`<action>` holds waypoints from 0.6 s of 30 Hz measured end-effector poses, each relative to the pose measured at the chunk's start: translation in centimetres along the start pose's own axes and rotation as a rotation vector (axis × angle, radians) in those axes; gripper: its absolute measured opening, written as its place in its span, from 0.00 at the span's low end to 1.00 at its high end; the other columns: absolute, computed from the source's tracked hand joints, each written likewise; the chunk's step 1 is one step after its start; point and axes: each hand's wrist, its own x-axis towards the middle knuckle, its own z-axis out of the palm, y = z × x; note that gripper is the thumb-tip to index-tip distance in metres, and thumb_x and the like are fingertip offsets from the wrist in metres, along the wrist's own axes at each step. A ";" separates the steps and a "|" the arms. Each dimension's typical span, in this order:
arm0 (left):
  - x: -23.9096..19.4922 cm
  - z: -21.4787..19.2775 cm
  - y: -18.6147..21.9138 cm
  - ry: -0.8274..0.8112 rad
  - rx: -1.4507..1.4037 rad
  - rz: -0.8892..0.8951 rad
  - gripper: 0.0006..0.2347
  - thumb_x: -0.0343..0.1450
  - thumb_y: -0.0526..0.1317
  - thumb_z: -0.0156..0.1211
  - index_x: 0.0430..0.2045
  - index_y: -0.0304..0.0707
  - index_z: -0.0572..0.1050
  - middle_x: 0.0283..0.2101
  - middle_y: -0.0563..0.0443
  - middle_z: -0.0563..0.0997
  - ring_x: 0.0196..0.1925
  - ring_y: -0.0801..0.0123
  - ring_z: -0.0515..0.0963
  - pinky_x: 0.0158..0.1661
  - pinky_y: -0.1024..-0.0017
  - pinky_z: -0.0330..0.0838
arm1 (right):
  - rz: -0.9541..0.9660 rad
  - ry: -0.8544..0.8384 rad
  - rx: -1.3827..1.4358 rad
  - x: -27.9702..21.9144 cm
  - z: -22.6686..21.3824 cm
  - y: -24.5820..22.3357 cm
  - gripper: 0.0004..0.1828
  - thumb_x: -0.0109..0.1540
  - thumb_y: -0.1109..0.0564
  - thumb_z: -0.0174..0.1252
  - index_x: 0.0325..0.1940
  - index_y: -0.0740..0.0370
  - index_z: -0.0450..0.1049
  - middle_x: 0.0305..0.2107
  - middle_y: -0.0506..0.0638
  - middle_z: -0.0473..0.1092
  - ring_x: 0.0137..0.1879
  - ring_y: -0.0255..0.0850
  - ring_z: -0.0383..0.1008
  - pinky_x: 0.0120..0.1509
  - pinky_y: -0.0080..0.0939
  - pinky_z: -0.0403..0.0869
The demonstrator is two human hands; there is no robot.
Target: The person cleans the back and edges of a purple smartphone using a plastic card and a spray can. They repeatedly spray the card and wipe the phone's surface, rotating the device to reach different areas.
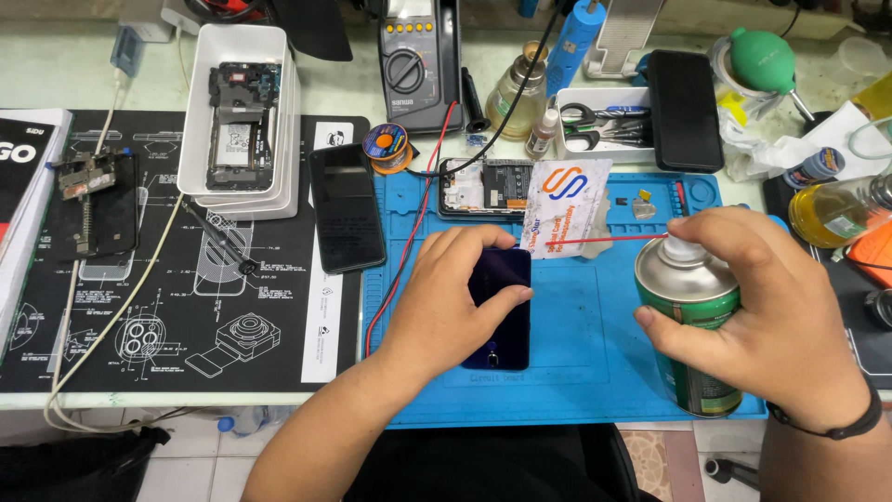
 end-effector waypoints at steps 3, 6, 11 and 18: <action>0.1 0.0 0.1 0.003 0.007 -0.001 0.20 0.62 0.41 0.74 0.46 0.39 0.75 0.49 0.46 0.80 0.55 0.51 0.75 0.55 0.61 0.68 | 0.014 -0.016 0.003 0.2 0.0 -0.1 0.40 0.46 0.51 0.74 0.59 0.60 0.66 0.47 0.58 0.72 0.52 0.53 0.76 0.53 0.45 0.74; 0.0 0.0 0.1 0.004 0.011 -0.005 0.20 0.62 0.41 0.75 0.46 0.38 0.74 0.48 0.46 0.80 0.55 0.51 0.75 0.55 0.61 0.68 | 0.021 -0.020 0.006 0.0 0.0 0.1 0.40 0.47 0.51 0.74 0.60 0.59 0.66 0.47 0.57 0.72 0.53 0.51 0.76 0.53 0.43 0.75; -0.1 -0.1 0.4 0.018 0.007 0.001 0.20 0.62 0.40 0.74 0.45 0.36 0.73 0.47 0.46 0.79 0.54 0.50 0.75 0.55 0.60 0.68 | 0.168 0.134 0.109 -2.0 -0.1 1.8 0.36 0.52 0.51 0.72 0.60 0.65 0.66 0.48 0.55 0.71 0.52 0.43 0.76 0.57 0.41 0.75; -0.9 -0.4 1.0 0.001 0.045 0.122 0.19 0.63 0.39 0.75 0.44 0.37 0.73 0.47 0.47 0.79 0.53 0.50 0.75 0.54 0.60 0.69 | 0.447 0.413 0.371 -5.2 1.4 7.6 0.21 0.72 0.57 0.66 0.61 0.72 0.67 0.48 0.54 0.70 0.50 0.39 0.73 0.63 0.37 0.73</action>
